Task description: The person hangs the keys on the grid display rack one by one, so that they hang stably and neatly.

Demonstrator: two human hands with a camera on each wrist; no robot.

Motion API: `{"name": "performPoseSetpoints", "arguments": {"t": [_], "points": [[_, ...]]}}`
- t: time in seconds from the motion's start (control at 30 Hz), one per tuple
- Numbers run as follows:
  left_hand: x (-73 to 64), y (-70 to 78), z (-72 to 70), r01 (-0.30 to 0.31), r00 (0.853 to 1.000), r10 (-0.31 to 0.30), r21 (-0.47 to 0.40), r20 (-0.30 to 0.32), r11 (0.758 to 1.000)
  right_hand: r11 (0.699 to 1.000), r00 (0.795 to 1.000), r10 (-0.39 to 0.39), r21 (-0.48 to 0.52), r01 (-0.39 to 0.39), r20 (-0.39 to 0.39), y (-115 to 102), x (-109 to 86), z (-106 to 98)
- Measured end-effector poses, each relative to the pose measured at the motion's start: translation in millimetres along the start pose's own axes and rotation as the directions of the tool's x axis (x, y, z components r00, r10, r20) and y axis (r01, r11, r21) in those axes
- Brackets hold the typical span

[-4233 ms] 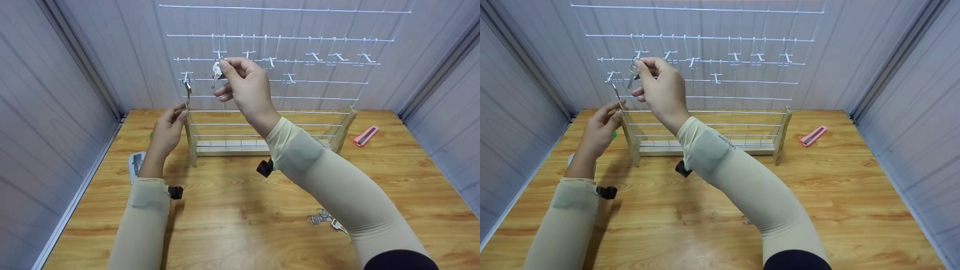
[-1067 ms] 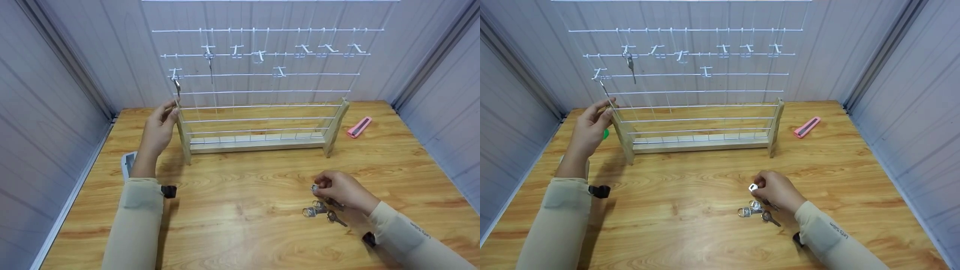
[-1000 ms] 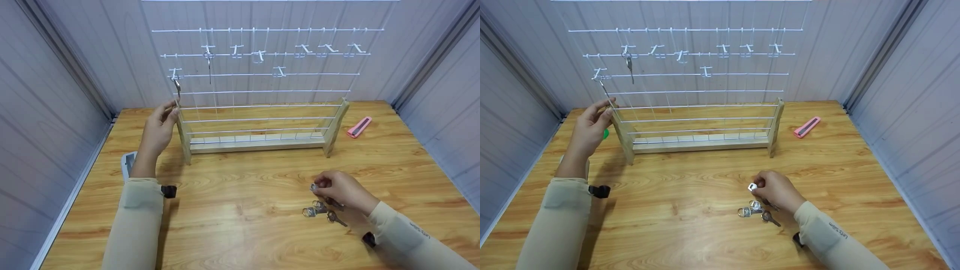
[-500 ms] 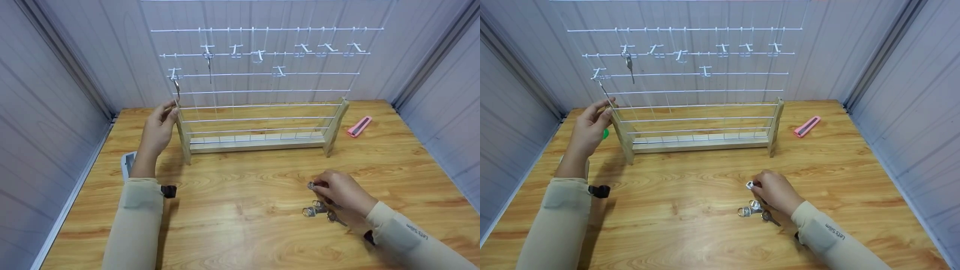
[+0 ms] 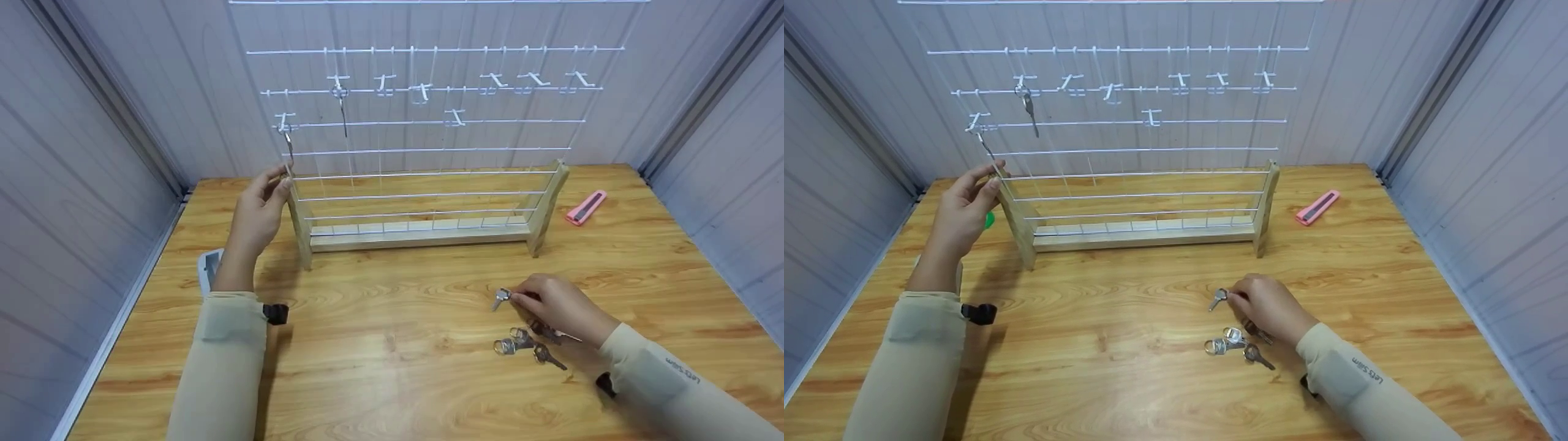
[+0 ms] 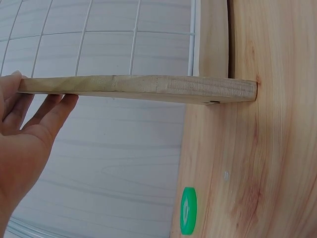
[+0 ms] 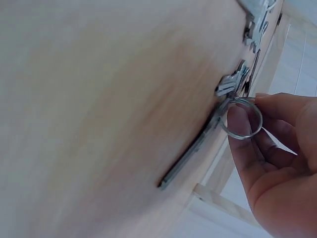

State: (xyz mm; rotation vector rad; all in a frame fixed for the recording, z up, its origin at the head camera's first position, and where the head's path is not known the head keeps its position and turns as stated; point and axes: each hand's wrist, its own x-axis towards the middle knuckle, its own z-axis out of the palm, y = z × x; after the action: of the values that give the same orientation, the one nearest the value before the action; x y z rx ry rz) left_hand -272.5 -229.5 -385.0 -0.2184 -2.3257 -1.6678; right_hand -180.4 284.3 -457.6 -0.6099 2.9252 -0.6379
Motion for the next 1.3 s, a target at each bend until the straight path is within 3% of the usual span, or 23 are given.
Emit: {"name": "performPoseSetpoints", "arguments": {"t": [0.27, 0.47, 0.7, 0.87, 1.03, 1.3], "points": [[0.3, -0.6, -0.1, 0.005, 1.000, -0.005, -0.006, 0.000, 1.000, 0.993, 0.997, 0.071, 0.100, -0.067, -0.038, 2.6, 2.1, -3.8], [0.7, -0.2, -0.2, -0.001, 1.000, 0.001, -0.015, -0.001, 1.000, 0.959, 0.988, 0.140, 0.256, -0.121, -0.058, 0.4, 2.5, -10.1], [0.2, -0.2, -0.4, 0.002, 1.000, -0.002, -0.006, 0.001, 1.000, 0.924, 0.982, 0.131, 0.376, -0.070, -0.138, -5.0, 4.0, -17.0], [-0.1, -0.9, -0.6, -0.006, 1.000, 0.006, -0.003, 0.001, 1.000, 0.849, 0.979, 0.141, 0.526, -0.042, -0.150, -11.2, 4.6, -23.2], [-0.7, -1.4, -1.9, 0.000, 1.000, 0.000, 0.008, 0.014, 1.000, 0.759, 0.975, 0.113, 0.650, 0.041, -0.193, -19.1, 5.1, -30.5], [-1.6, -0.4, -1.8, 0.007, 1.000, -0.007, 0.023, 0.007, 1.000, 0.616, 0.971, 0.101, 0.780, 0.111, -0.218, -41.8, 12.9, -44.8]]}}
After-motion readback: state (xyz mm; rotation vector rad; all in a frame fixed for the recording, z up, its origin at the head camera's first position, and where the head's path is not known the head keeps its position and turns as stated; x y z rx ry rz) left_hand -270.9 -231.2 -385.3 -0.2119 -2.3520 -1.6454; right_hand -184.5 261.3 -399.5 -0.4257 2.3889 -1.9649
